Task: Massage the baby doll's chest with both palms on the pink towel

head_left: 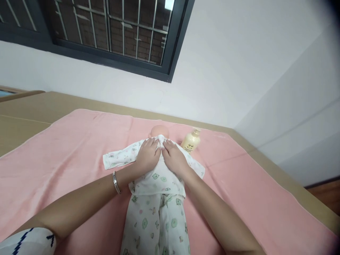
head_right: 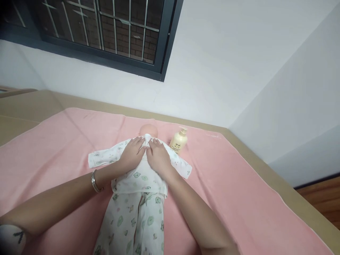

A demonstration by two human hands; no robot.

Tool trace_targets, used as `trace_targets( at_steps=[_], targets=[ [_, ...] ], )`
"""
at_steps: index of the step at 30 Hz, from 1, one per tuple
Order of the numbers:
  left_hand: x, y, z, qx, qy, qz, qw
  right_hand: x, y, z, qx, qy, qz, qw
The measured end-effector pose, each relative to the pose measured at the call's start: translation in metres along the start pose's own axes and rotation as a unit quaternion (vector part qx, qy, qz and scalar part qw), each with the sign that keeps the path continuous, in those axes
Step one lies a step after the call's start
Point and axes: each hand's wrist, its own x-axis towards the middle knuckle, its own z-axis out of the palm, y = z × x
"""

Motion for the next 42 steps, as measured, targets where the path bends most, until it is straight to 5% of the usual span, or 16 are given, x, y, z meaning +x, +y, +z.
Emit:
trace_targets(
  at_steps=[12,22,29,37,42],
  targets=[
    [-0.017,0.016,-0.004,0.033,0.002,-0.006,0.999,0.016,0.026,0.004,0.021,-0.032,0.034,0.999],
    [0.009,0.001,-0.016,0.012,-0.058,-0.051,0.997,-0.013,-0.015,-0.003,-0.064,-0.020,0.020,0.998],
    [-0.021,0.022,-0.007,0.072,-0.020,0.004,0.997,0.013,0.017,-0.007,0.004,-0.020,0.038,0.999],
    [0.006,0.001,-0.016,0.020,-0.061,-0.059,0.996,-0.012,-0.013,0.002,-0.047,-0.015,0.017,0.999],
    [-0.015,0.022,-0.014,0.089,-0.045,-0.021,0.995,0.006,0.010,-0.006,0.023,-0.013,0.015,1.000]
  ],
)
